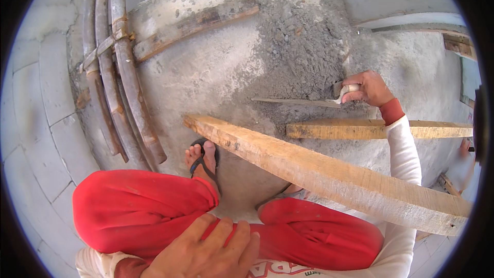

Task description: The person applies wet plaster or cement to a wall and floor area using a trowel, spreading and smoothing the material over the surface.

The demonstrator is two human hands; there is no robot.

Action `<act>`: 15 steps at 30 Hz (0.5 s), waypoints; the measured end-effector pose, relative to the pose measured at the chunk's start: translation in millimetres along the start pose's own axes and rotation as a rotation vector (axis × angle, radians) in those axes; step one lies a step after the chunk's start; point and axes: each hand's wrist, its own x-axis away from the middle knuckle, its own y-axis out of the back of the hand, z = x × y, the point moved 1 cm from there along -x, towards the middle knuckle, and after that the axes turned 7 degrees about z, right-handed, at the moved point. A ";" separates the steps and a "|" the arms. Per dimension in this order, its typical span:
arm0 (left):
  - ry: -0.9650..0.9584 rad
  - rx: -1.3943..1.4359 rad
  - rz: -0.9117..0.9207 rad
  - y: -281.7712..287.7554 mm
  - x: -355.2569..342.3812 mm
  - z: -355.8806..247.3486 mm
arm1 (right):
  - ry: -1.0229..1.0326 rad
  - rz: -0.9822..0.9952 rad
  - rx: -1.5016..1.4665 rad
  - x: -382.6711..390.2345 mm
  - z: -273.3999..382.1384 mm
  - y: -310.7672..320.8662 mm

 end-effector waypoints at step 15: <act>0.001 -0.089 -0.030 -13.7 22.7 -12.4 | -0.088 0.062 -0.476 27.7 41.2 24.1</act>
